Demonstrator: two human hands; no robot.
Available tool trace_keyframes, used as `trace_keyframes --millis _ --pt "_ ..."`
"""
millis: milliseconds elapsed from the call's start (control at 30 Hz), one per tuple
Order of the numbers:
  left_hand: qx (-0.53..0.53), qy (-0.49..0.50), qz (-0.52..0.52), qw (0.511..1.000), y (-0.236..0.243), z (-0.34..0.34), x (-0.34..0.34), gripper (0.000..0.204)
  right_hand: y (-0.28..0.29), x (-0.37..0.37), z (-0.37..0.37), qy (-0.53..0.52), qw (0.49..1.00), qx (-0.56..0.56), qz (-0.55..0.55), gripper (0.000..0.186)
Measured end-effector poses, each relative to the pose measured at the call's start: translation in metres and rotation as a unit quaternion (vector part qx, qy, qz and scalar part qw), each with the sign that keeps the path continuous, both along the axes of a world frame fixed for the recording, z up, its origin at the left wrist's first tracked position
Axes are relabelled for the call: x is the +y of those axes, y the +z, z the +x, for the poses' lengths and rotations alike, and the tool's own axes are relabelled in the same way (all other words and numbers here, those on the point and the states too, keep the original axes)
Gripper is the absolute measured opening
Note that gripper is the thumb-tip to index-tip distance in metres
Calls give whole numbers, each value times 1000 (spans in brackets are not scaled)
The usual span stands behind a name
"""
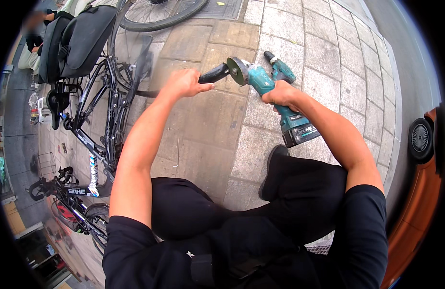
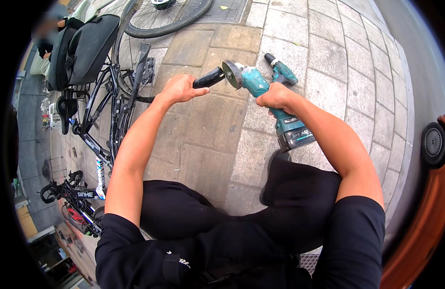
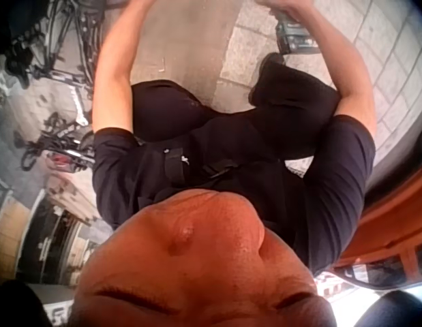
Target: The person removes a bicycle mudguard, measures it against the frame, and uses a cordless angle grinder to cut and trim the mudguard. After grinding, the person reattaches the modified mudguard to the bicycle frame.
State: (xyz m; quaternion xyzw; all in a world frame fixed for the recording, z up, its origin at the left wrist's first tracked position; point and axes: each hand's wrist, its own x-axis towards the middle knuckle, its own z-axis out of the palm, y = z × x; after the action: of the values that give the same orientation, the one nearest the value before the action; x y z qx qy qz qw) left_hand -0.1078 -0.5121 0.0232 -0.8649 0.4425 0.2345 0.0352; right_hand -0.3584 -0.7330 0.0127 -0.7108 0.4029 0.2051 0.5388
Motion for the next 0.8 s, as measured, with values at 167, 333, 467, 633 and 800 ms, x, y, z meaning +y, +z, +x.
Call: trace_keyframes --millis 167,333,467,633,800 --pt "4 -5 13 1000 -1 -1 -1 72 -1 -8 0 -14 1000 -22 -3 26" --pt "4 -24 26 999 -25 3 11 71 15 -12 10 -3 999 -40 -24 23" --pt "-6 -39 16 999 -31 4 18 71 26 -16 22 41 995 -49 -72 22" --pt "-3 -43 21 999 -28 3 22 70 30 -17 33 117 986 -51 -106 24" --pt "11 -43 20 999 -27 4 24 69 42 -7 44 144 980 -37 -132 29"
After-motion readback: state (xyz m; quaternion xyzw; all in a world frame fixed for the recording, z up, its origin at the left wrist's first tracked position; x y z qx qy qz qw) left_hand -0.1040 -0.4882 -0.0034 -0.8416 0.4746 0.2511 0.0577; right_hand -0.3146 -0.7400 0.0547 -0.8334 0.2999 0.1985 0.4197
